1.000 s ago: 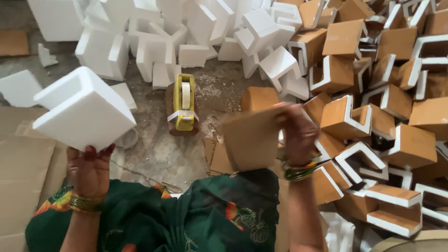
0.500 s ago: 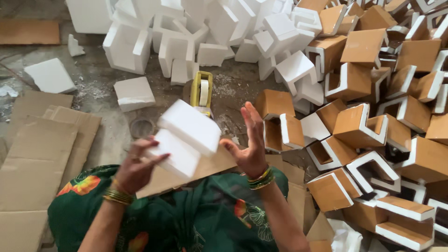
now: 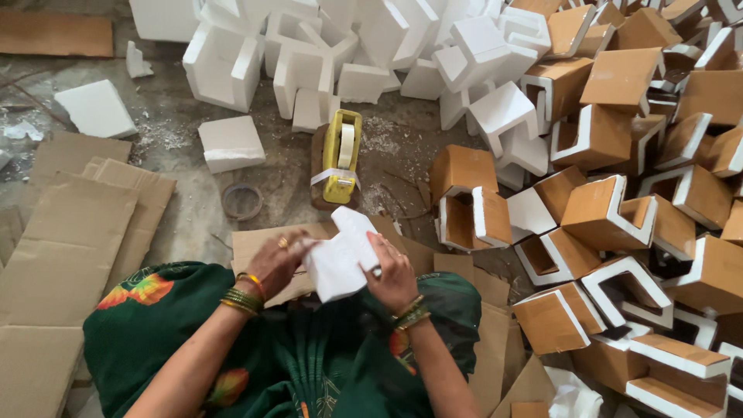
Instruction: The person sits on the floor and assembles small cardboard boxes by inserting white foam inserts into the flaps and securing them with a tape dispenser. The person repeatedly picks up cardboard pieces and foam, aligns them, and tapes them together to form small containers.
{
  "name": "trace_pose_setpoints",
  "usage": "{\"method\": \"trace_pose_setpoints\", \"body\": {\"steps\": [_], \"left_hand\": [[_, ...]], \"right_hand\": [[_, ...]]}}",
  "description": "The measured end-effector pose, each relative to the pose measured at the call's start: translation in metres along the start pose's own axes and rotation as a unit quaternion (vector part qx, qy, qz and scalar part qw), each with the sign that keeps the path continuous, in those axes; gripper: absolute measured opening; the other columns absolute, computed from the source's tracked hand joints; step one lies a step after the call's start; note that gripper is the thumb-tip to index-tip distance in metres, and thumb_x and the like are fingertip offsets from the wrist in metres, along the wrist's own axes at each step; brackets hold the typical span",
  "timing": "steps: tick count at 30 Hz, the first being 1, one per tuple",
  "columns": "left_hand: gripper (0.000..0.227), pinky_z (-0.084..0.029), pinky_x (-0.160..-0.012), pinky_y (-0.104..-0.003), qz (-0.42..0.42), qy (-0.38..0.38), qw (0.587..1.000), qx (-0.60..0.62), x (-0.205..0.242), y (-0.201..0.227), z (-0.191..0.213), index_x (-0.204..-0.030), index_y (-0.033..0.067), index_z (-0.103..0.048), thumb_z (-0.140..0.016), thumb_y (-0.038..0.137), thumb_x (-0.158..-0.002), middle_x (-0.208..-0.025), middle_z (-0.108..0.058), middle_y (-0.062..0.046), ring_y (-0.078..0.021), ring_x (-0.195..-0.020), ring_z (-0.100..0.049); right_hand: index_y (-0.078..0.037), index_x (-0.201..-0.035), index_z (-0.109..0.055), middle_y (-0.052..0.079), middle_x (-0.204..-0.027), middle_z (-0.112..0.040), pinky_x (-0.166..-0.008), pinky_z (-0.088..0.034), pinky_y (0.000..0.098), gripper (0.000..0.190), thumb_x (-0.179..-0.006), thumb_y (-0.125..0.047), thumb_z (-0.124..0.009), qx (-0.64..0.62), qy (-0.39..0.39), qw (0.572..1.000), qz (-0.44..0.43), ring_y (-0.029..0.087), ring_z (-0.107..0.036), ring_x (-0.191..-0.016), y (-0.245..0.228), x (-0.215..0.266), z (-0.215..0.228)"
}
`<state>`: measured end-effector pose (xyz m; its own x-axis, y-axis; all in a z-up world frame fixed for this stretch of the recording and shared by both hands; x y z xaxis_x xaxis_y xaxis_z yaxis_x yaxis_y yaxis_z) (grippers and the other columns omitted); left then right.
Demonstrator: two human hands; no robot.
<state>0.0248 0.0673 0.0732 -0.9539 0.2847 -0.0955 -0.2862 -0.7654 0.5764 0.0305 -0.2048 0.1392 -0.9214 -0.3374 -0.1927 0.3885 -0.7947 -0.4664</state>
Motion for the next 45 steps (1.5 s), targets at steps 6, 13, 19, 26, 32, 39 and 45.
{"method": "trace_pose_setpoints", "body": {"steps": [6,13,19,26,32,39,45], "left_hand": [[0.097,-0.05,-0.093,-0.056,0.417,0.036,0.898,-0.133,-0.006,-0.084,-0.016,-0.148,0.0055,-0.033,-0.084,0.046,-0.075,-0.13,-0.062,-0.025,-0.0447,-0.114,-0.06],[0.095,-0.044,-0.108,-0.05,0.515,-0.066,0.855,-0.017,-0.015,-0.092,-0.02,-0.14,0.0007,-0.043,-0.087,0.051,-0.073,-0.132,-0.064,-0.02,-0.0386,-0.129,-0.056],[0.061,-0.049,-0.1,-0.053,0.437,0.044,0.898,0.017,-0.01,-0.102,-0.038,-0.133,-0.0033,-0.047,-0.069,0.031,-0.087,-0.115,-0.07,-0.028,-0.0459,-0.113,-0.064],[0.044,-0.055,-0.09,-0.05,0.349,0.1,0.917,0.163,-0.014,-0.069,-0.025,-0.119,-0.0006,-0.055,-0.07,0.018,-0.082,-0.108,-0.07,-0.028,-0.0443,-0.103,-0.068],[0.038,-0.064,-0.068,-0.039,0.381,0.042,0.81,0.443,-0.021,-0.028,-0.021,-0.118,-0.0012,-0.051,-0.07,0.011,-0.087,-0.1,-0.07,-0.016,-0.0271,-0.084,-0.073],[0.047,-0.062,-0.079,-0.039,0.22,0.094,0.927,0.289,-0.025,-0.017,-0.05,-0.128,0.0046,-0.051,-0.064,-0.006,-0.084,-0.113,-0.068,-0.017,-0.0292,-0.092,-0.074],[0.057,-0.037,-0.106,-0.047,-0.143,0.116,0.969,-0.163,-0.042,0.025,0.012,-0.119,0.0189,-0.066,-0.068,0.003,-0.065,-0.133,-0.06,-0.018,-0.0392,-0.126,-0.054]], "right_hand": [[-0.006,-0.137,-0.06,0.023,-0.105,-0.075,-0.08,-0.058,0.0447,0.061,-0.089,-0.041,-0.075,-0.083,0.129,0.962,-0.224,0.037,-0.074,-0.093,0.052,-0.005,-0.058],[-0.002,-0.13,-0.063,0.017,-0.083,-0.074,-0.069,-0.057,0.042,0.058,-0.087,-0.037,-0.078,-0.171,0.166,0.943,-0.231,0.03,-0.073,-0.072,0.064,0.006,-0.133],[0.0,-0.122,-0.064,0.016,-0.069,-0.071,-0.062,-0.055,0.0418,0.053,-0.085,-0.035,-0.078,-0.191,0.14,0.932,-0.273,0.029,-0.068,-0.059,0.061,0.005,-0.143],[-0.001,-0.116,-0.066,0.019,-0.077,-0.073,-0.068,-0.056,0.0443,0.049,-0.086,-0.037,-0.079,-0.165,0.125,0.943,-0.261,0.034,-0.071,-0.068,0.074,0.01,-0.162],[-0.004,-0.125,-0.065,0.024,-0.097,-0.075,-0.079,-0.057,0.0451,0.052,-0.086,-0.036,-0.077,-0.168,0.125,0.941,-0.266,0.04,-0.073,-0.09,0.07,0.01,-0.159],[-0.005,-0.13,-0.065,0.024,-0.106,-0.074,-0.084,-0.057,0.0444,0.053,-0.086,-0.031,-0.077,-0.157,0.158,0.948,-0.229,0.04,-0.072,-0.098,0.065,0.002,-0.155],[-0.004,-0.13,-0.063,0.021,-0.11,-0.075,-0.087,-0.058,0.0415,0.052,-0.087,-0.029,-0.077,-0.238,0.099,0.94,-0.222,0.035,-0.074,-0.102,0.078,0.002,-0.155]]}}
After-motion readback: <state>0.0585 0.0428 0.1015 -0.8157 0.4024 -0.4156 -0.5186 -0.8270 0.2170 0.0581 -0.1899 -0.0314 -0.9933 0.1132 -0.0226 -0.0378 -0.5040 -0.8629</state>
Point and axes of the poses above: each hand's wrist, its own x-axis away from the middle knuckle, its own z-axis out of the back of the hand, y = z × x, the point moved 2 cm from there along -x, towards the middle knuckle
